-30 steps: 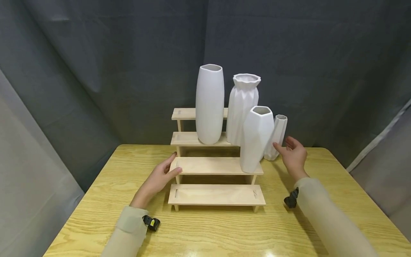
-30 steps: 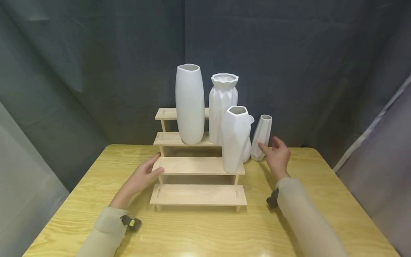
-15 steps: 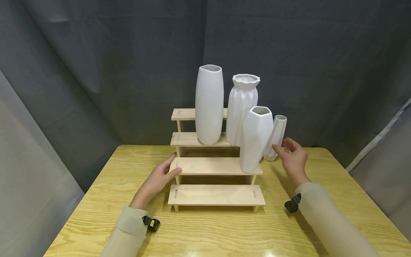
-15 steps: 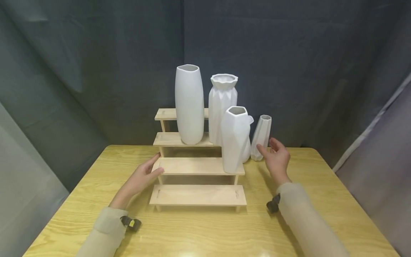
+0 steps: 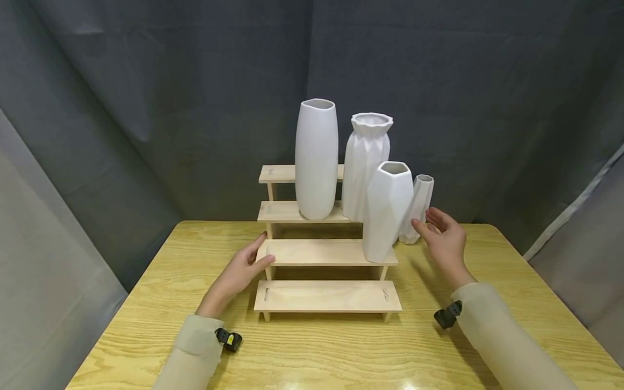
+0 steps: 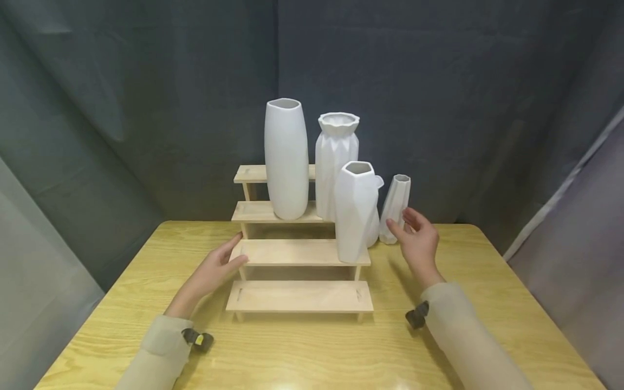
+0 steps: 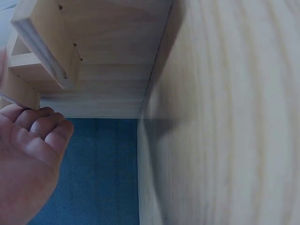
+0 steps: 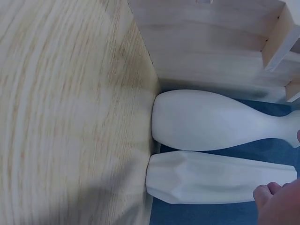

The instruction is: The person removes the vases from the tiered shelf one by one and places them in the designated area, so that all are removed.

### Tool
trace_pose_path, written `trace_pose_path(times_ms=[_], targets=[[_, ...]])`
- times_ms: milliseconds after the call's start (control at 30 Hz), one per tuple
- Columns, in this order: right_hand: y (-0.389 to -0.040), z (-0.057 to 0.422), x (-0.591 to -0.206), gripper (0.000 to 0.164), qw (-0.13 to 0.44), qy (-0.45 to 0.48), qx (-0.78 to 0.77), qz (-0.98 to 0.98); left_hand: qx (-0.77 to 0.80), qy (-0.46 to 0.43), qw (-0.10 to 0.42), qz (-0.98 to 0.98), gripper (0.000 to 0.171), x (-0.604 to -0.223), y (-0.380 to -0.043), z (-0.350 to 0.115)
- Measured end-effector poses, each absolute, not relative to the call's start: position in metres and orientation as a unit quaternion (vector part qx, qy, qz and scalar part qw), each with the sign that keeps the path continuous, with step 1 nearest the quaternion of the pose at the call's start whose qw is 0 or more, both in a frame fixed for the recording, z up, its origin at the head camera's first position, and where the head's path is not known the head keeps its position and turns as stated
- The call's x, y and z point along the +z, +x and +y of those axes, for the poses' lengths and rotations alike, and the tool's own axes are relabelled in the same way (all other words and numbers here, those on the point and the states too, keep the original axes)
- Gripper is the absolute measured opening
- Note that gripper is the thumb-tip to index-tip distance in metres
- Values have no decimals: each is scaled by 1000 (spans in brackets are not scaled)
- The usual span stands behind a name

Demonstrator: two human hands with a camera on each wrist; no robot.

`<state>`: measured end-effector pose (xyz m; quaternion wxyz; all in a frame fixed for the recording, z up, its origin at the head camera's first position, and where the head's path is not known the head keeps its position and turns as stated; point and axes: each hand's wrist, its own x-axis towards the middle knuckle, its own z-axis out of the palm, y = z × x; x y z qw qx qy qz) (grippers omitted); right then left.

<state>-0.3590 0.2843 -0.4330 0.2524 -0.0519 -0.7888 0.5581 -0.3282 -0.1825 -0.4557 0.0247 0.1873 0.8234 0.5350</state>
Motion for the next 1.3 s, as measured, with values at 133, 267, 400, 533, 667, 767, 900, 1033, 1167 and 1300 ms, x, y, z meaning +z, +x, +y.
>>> trace_pose_path(times_ms=[133,267,400,533,667,767,900,1033,1167,1300], targets=[[-354,282,-430,69,252,-41,560,-788,533,183,26,825,82,-456,-328,-183],[-350,280,-428,66,253,-30,565,-785,533,184,24,825,82,-457,-328,-183],[-347,279,-427,64,250,-22,570,-782,534,183,27,825,81,-457,-328,-183],[-341,276,-424,63,245,-17,569,-785,534,184,27,825,82,-456,-327,-182],[-335,273,-420,61,242,-12,570,-785,534,184,26,825,82,-456,-328,-181],[-331,272,-418,59,242,-1,574,-782,533,183,28,826,82,-456,-328,-181],[-325,269,-415,58,240,15,569,-786,532,185,29,826,82,-455,-327,-181],[-318,266,-412,59,237,24,560,-793,533,187,33,825,81,-453,-326,-181],[-312,263,-411,58,235,36,572,-785,533,186,34,825,81,-452,-324,-182],[-307,260,-409,57,234,48,578,-780,533,186,34,825,81,-452,-324,-182]])
